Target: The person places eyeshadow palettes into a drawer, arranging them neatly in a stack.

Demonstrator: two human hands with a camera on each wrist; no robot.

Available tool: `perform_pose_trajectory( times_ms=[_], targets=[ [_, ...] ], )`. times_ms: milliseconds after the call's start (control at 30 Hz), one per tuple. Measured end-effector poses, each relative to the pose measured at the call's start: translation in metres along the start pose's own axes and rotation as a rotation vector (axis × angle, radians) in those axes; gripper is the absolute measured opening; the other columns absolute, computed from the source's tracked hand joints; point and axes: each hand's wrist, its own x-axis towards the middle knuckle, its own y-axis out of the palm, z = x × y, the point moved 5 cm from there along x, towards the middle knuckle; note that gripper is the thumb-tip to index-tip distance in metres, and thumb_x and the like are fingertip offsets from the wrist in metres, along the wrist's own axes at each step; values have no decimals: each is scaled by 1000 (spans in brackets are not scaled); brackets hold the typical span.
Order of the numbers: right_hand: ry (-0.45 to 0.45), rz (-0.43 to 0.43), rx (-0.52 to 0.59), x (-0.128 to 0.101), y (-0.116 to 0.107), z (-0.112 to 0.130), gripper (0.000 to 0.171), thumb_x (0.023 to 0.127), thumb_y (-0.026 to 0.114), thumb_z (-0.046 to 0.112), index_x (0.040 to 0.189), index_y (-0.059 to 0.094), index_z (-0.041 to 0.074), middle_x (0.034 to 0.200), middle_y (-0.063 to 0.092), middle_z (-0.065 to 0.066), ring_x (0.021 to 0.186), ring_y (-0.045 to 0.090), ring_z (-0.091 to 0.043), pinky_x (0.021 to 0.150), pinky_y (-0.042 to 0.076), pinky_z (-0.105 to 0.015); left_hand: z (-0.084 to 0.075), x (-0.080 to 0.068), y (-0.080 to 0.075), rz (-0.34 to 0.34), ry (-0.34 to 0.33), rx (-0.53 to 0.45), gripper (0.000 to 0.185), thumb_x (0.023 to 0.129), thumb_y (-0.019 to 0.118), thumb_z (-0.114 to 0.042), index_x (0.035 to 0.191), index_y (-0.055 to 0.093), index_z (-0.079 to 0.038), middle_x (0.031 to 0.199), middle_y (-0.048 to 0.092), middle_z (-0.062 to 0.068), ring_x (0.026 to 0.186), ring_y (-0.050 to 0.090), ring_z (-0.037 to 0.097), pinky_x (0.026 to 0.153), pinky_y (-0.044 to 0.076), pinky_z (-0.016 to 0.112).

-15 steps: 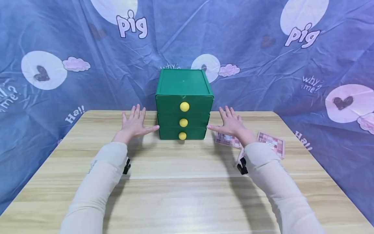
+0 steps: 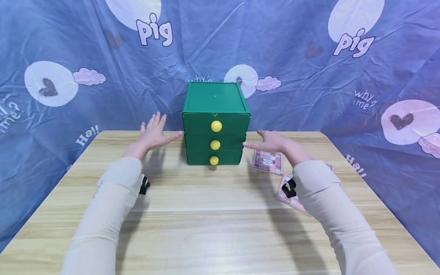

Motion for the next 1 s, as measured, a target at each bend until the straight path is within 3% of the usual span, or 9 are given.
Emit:
perform_pose_trajectory(
  times_ms=[300, 533, 567, 633, 700, 767, 833, 900, 1000],
  targets=[
    [-47, 27, -39, -2, -17, 26, 92, 72, 42, 68, 127, 37, -7, 126, 39, -21, 115, 34, -35, 91, 28, -46, -8, 9, -20, -58, 28, -151, 91, 77, 31, -67, 139, 7, -6, 141, 4, 17, 126, 1, 33, 94, 2, 55],
    [-85, 35, -30, -5, -18, 46, 82, 73, 47, 63, 120, 46, -5, 116, 49, -19, 107, 44, -31, 86, 35, -43, -19, 16, -32, -97, 66, -341, 81, 80, 35, -62, 139, 14, -12, 141, 14, 11, 126, 11, 29, 98, 11, 47],
    [-91, 28, -29, -4, -18, 48, 80, 74, 47, 63, 118, 48, -4, 113, 51, -18, 103, 46, -29, 84, 37, -42, -20, 17, -33, -98, 57, -374, 80, 79, 36, -63, 139, 16, -14, 141, 15, 10, 126, 12, 28, 97, 13, 46],
    [-110, 27, -21, -3, -16, 52, 71, 74, 48, 61, 105, 55, -2, 90, 57, -12, 82, 53, -23, 74, 41, -36, -23, 20, -35, -105, 39, -441, 80, 77, 38, -64, 139, 18, -17, 141, 17, 7, 125, 15, 27, 97, 16, 46],
    [-135, 18, 0, -1, -14, 55, 63, 75, 49, 59, 95, 57, 0, 69, 51, -3, 64, 47, -16, 63, 39, -31, -26, 23, -36, -113, 36, -504, 78, 77, 41, -63, 138, 21, -19, 140, 19, 7, 124, 18, 26, 96, 20, 45],
    [-165, 17, 40, 1, -12, 59, 59, 76, 50, 56, 93, 56, 1, 58, 39, 0, 58, 40, -14, 58, 34, -29, -30, 26, -36, -120, 45, -571, 76, 78, 43, -60, 138, 24, -18, 139, 22, 7, 124, 21, 24, 95, 22, 43],
    [-178, 17, 85, 3, -9, 62, 59, 77, 51, 54, 101, 56, 0, 64, 47, -1, 64, 46, -14, 62, 37, -29, -34, 28, -37, -134, 64, -632, 72, 79, 45, -56, 137, 26, -17, 138, 25, 9, 123, 24, 23, 96, 23, 39],
    [-181, 9, 137, 6, -7, 65, 64, 78, 52, 52, 114, 51, 0, 82, 57, -5, 82, 52, -16, 72, 41, -32, -37, 29, -37, -141, 79, -689, 68, 81, 46, -51, 136, 27, -15, 137, 26, 11, 123, 24, 21, 96, 23, 37],
    [-161, -9, 224, 10, -2, 67, 66, 78, 53, 50, 120, 47, 0, 108, 55, -12, 99, 50, -21, 82, 39, -36, -41, 33, -36, -155, 89, -781, 62, 84, 48, -44, 135, 30, -15, 135, 29, 13, 122, 25, 20, 96, 22, 36]
  ],
)
